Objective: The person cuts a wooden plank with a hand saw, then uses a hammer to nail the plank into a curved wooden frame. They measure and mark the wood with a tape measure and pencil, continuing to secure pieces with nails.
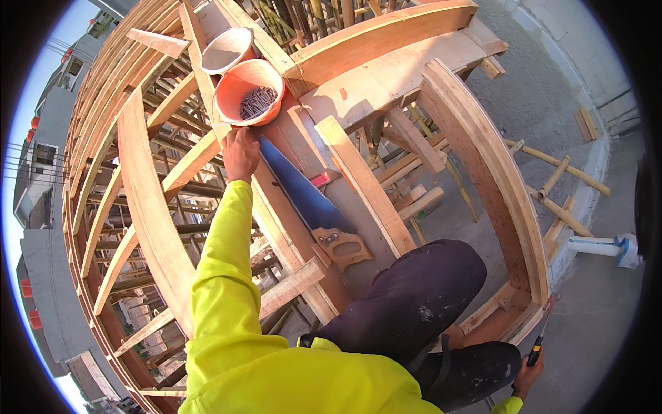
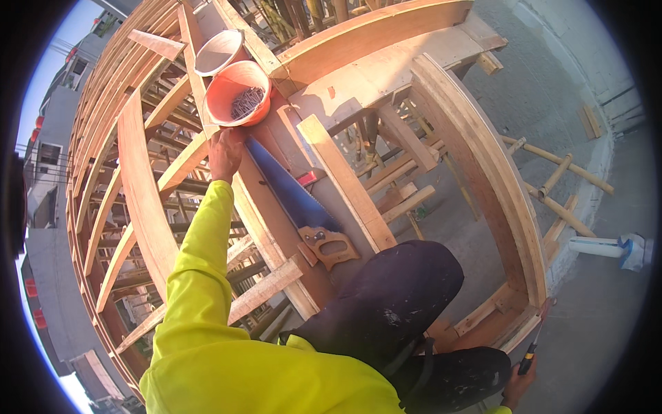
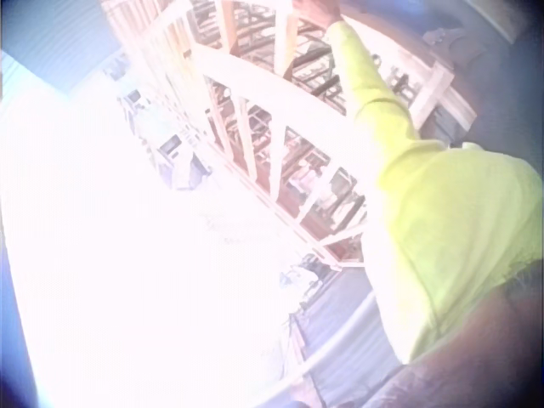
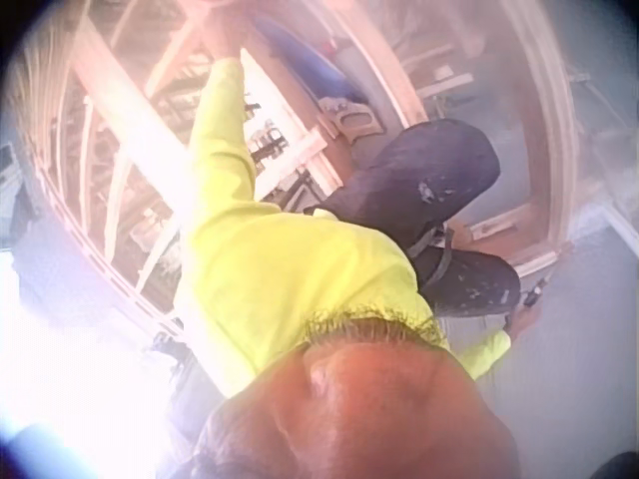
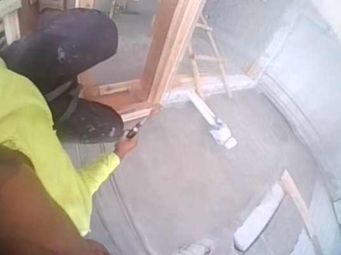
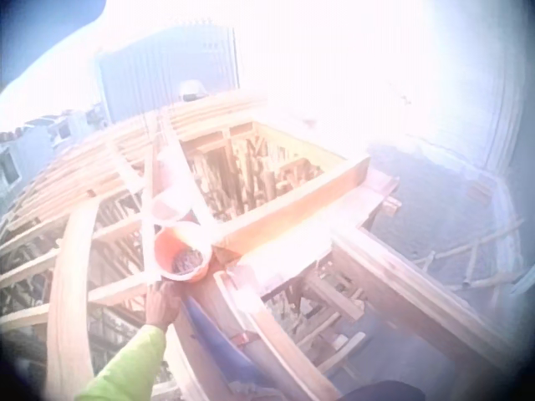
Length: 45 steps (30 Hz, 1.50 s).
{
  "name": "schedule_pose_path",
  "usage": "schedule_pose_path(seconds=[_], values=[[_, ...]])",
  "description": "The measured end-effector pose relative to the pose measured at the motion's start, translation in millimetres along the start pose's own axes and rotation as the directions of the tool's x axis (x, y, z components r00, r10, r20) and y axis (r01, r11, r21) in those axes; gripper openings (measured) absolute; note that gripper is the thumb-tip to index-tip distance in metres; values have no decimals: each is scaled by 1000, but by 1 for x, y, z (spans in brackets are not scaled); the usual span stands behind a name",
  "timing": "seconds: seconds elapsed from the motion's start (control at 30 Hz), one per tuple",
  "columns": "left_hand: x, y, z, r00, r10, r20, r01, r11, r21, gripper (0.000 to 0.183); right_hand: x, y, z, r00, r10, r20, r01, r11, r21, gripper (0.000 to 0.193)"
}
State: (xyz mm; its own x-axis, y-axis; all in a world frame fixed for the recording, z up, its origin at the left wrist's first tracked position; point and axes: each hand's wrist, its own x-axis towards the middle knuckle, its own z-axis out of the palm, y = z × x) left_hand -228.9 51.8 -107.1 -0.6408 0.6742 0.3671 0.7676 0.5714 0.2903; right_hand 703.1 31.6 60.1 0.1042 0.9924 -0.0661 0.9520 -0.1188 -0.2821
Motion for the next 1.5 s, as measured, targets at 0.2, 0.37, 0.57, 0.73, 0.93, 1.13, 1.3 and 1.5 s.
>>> schedule_pose_path(seconds=[0.2,0.37,0.57,0.73,0.93,1.13,1.3,1.5], values=[[23,-28,31,986,-91,141,58,974,219,59,107,-242,60,982,-141,122,83,917,391,36],[70,-62,52,995,85,51,-85,996,4,41,156,-420,244,787,-555,267,143,587,797,44],[141,-69,90,995,-61,78,66,996,-64,32,120,-551,335,595,-725,347,384,636,669,57],[183,-114,130,955,-218,202,198,973,116,29,106,-556,361,500,-861,91,721,473,507,72],[221,-119,165,830,-409,379,296,900,321,38,114,-559,346,562,-785,263,568,596,568,67],[231,-144,194,839,-383,387,223,890,397,41,115,-566,349,536,-796,280,560,584,588,62],[243,-156,200,884,-244,398,123,944,306,33,113,-572,349,535,-796,283,528,577,623,61],[253,-142,215,923,-217,318,44,880,473,28,120,-564,344,568,-766,302,512,616,599,63]])
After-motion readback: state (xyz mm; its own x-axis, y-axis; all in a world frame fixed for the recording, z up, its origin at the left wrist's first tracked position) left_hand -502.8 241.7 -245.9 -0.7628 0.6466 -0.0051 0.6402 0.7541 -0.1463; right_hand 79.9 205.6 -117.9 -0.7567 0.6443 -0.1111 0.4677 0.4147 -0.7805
